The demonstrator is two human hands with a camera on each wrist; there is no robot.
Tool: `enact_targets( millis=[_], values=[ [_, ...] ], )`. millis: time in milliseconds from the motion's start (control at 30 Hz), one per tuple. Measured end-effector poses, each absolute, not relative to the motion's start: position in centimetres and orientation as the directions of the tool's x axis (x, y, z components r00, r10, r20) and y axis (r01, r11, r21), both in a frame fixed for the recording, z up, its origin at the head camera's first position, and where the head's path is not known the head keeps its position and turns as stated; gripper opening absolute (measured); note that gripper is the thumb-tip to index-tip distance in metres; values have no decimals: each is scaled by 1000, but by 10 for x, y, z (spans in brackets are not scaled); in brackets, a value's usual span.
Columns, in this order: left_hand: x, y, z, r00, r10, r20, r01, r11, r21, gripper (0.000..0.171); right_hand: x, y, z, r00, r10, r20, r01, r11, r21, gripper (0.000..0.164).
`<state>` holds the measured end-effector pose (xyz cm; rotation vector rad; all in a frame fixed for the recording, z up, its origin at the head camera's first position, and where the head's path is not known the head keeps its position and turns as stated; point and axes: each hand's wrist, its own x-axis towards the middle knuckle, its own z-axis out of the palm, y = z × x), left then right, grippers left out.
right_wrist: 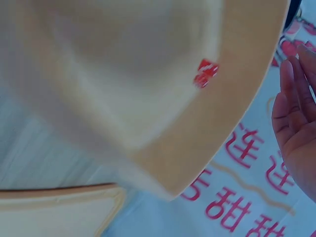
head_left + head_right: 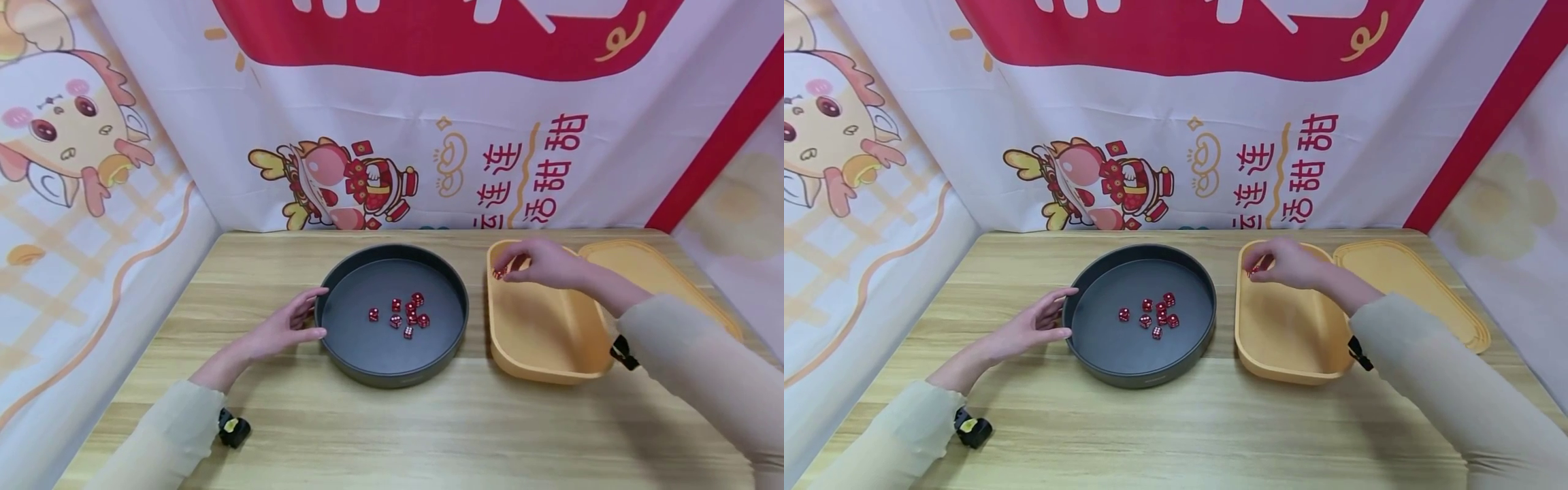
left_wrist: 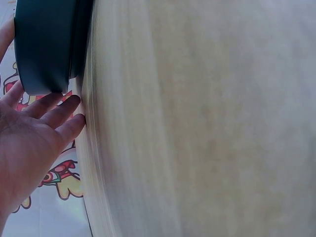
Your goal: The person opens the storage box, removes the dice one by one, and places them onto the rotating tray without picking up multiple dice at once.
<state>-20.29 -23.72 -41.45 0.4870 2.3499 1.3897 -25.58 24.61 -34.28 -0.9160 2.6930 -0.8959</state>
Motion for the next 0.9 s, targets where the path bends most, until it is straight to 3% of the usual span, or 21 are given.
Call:
enact_targets(
  millis=[233,600,767,900],
  values=[
    [-203,-239,-416,-873,468,-136,111,462,880,70,-265,263,-359,-825,-565,21,-472,669,-574,19],
    [-202,-238,-416,-872,471,-134,118,467,876,70,-275,269,-388,-806,-592,1,-516,701,-493,48],
    [-202,-238,-416,-872,470,-134,111,457,882,70,-276,266,-393,-804,-593,-42,-492,703,-514,52],
    [-203,-238,-415,-873,467,-138,106,458,883,70,-278,264,-395,-791,-609,-60,-485,684,-545,45]
  ],
)
